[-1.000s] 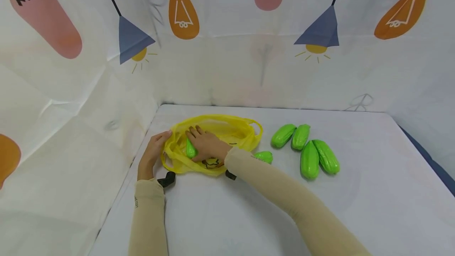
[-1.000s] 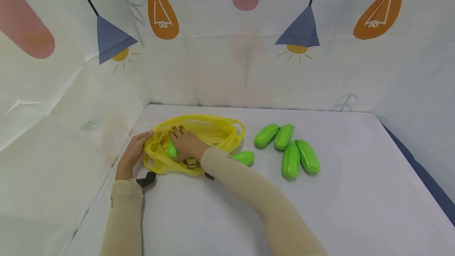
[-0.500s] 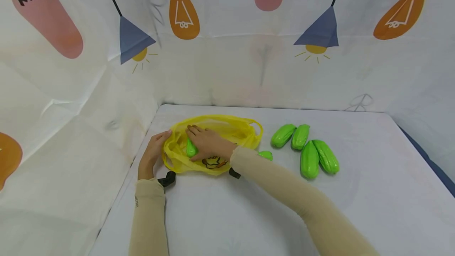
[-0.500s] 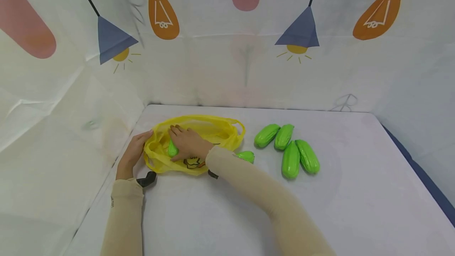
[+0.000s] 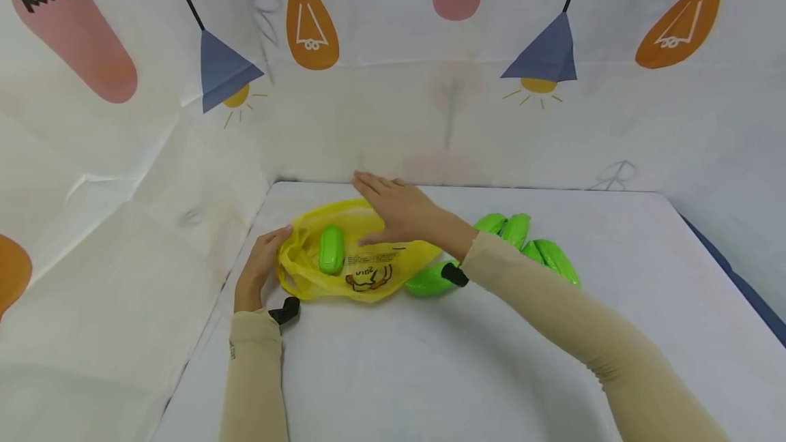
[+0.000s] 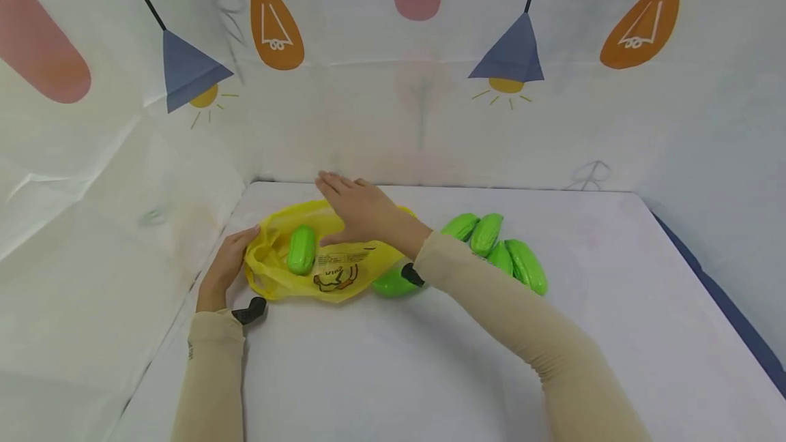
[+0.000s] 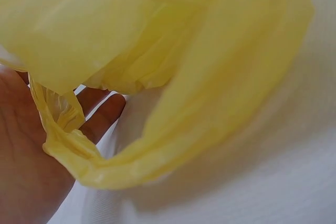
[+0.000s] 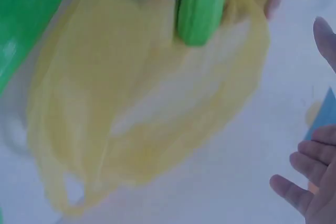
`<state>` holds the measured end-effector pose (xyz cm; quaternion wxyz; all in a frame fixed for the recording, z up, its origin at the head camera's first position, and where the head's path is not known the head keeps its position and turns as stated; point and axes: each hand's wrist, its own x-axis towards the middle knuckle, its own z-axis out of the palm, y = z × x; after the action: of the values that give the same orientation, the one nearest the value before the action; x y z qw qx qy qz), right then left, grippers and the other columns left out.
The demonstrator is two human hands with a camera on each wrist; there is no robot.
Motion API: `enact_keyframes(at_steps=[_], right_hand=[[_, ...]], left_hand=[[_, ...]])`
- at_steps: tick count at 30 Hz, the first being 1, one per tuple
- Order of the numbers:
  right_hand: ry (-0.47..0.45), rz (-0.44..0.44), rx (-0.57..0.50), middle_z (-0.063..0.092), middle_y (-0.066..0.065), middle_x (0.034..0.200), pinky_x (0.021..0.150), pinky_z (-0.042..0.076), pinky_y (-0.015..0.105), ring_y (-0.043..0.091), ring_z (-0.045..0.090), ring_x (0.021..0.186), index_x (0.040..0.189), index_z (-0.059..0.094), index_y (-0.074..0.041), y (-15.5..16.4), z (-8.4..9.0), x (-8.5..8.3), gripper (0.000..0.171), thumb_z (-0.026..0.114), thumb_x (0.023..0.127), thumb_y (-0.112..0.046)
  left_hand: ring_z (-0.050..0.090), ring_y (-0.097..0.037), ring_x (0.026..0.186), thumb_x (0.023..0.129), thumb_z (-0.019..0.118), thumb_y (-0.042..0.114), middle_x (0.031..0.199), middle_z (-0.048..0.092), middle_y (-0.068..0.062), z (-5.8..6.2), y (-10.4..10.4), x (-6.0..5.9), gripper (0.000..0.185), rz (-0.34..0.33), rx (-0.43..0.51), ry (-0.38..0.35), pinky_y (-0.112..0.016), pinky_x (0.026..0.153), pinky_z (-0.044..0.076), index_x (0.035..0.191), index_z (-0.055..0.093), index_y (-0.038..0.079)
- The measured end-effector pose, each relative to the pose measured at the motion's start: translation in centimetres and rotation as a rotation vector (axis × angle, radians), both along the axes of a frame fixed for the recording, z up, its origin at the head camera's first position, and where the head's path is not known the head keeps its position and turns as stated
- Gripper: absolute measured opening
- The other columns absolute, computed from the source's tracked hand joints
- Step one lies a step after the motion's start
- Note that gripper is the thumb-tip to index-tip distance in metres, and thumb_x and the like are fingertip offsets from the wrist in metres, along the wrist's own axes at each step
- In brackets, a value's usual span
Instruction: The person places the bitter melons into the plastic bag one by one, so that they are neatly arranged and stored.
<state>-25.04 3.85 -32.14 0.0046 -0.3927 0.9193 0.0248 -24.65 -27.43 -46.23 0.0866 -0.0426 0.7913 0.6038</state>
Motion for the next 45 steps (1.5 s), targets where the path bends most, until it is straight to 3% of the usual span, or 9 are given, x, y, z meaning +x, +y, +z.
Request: enact_keyframes(at_steps=[9, 15, 17, 22, 25, 28, 32, 38, 45], right_hand=[[-0.001, -0.198, -0.062, 0.005, 0.01, 0.165, 0.116, 0.026, 0.057, 0.032, 0.015, 0.151, 0.158, 0.007, -0.007, 9.0, 3.6, -1.4, 0.114, 0.064, 0.081, -0.069], [-0.004, -0.278, -0.077, 0.013, 0.016, 0.164, 0.112, 0.028, 0.062, 0.038, 0.021, 0.147, 0.157, 0.013, -0.003, 15.3, 3.2, -0.9, 0.112, 0.069, 0.081, -0.063], [-0.008, -0.281, -0.071, 0.015, 0.019, 0.162, 0.11, 0.029, 0.063, 0.04, 0.023, 0.146, 0.156, 0.015, -0.001, 16.9, 2.5, -0.2, 0.112, 0.072, 0.08, -0.06], [-0.023, -0.268, -0.041, 0.021, 0.023, 0.16, 0.107, 0.034, 0.064, 0.043, 0.028, 0.143, 0.154, 0.02, 0.003, 20.3, -0.6, 1.7, 0.114, 0.072, 0.078, -0.064], [-0.06, -0.265, -0.024, 0.023, 0.024, 0.159, 0.106, 0.034, 0.064, 0.044, 0.029, 0.142, 0.153, 0.022, 0.004, 21.5, -2.6, 2.8, 0.114, 0.073, 0.076, -0.064], [-0.114, -0.275, -0.016, 0.024, 0.023, 0.158, 0.107, 0.034, 0.064, 0.045, 0.03, 0.141, 0.153, 0.023, 0.004, 22.3, -4.4, 3.5, 0.115, 0.075, 0.075, -0.063], [-0.172, -0.295, -0.015, 0.025, 0.022, 0.158, 0.108, 0.032, 0.063, 0.045, 0.033, 0.139, 0.152, 0.024, 0.003, 23.1, -6.3, 4.1, 0.118, 0.076, 0.071, -0.065], [-0.187, -0.281, -0.012, 0.027, 0.024, 0.157, 0.106, 0.034, 0.063, 0.047, 0.035, 0.138, 0.149, 0.03, 0.006, 23.6, -8.0, 4.9, 0.115, 0.078, 0.07, -0.063], [-0.181, -0.271, -0.023, 0.027, 0.024, 0.156, 0.104, 0.037, 0.064, 0.047, 0.033, 0.138, 0.148, 0.033, 0.006, 23.8, -8.4, 5.5, 0.111, 0.077, 0.072, -0.063]], left_hand=[[0.026, -0.036, 0.146, 0.102, 0.045, 0.048, 0.153, 0.035, -0.024, -0.1, -0.2, 0.5, 0.07, -0.007, -0.025, 0.033, -0.051, 0.121, 0.016, 0.146, 0.038, -0.006], [0.029, -0.036, 0.144, 0.103, 0.044, 0.047, 0.152, 0.037, -0.024, -0.1, -0.3, 0.4, 0.068, -0.01, -0.003, 0.039, -0.05, 0.121, 0.018, 0.145, 0.039, -0.006], [0.029, -0.035, 0.144, 0.103, 0.044, 0.045, 0.152, 0.037, -0.024, 0.0, -0.3, 0.4, 0.067, -0.007, 0.003, 0.029, -0.05, 0.121, 0.018, 0.145, 0.039, -0.006], [0.029, -0.036, 0.144, 0.104, 0.043, 0.039, 0.153, 0.035, -0.024, 1.6, 0.3, 1.2, 0.062, -0.012, 0.019, -0.005, -0.049, 0.121, 0.017, 0.146, 0.038, -0.008], [0.029, -0.036, 0.144, 0.103, 0.043, 0.045, 0.153, 0.036, -0.023, 1.1, 0.1, 0.9, 0.067, -0.014, 0.006, 0.002, -0.05, 0.121, 0.018, 0.146, 0.038, -0.007], [0.03, -0.034, 0.144, 0.1, 0.045, 0.053, 0.153, 0.037, -0.021, -0.6, -0.5, 0.1, 0.074, -0.007, 0.0, 0.019, -0.049, 0.121, 0.019, 0.146, 0.039, -0.004], [0.029, -0.034, 0.144, 0.101, 0.044, 0.051, 0.154, 0.036, -0.021, -0.6, -0.5, 0.0, 0.072, -0.002, 0.015, 0.009, -0.048, 0.121, 0.019, 0.146, 0.039, -0.004], [0.026, -0.035, 0.145, 0.104, 0.043, 0.041, 0.155, 0.032, -0.022, 1.1, 0.1, 0.8, 0.064, -0.011, 0.052, -0.015, -0.048, 0.121, 0.017, 0.147, 0.035, -0.007], [0.027, -0.035, 0.144, 0.105, 0.043, 0.037, 0.154, 0.033, -0.023, 2.7, 0.8, 1.7, 0.061, -0.013, 0.047, -0.026, -0.047, 0.122, 0.018, 0.146, 0.036, -0.008]])
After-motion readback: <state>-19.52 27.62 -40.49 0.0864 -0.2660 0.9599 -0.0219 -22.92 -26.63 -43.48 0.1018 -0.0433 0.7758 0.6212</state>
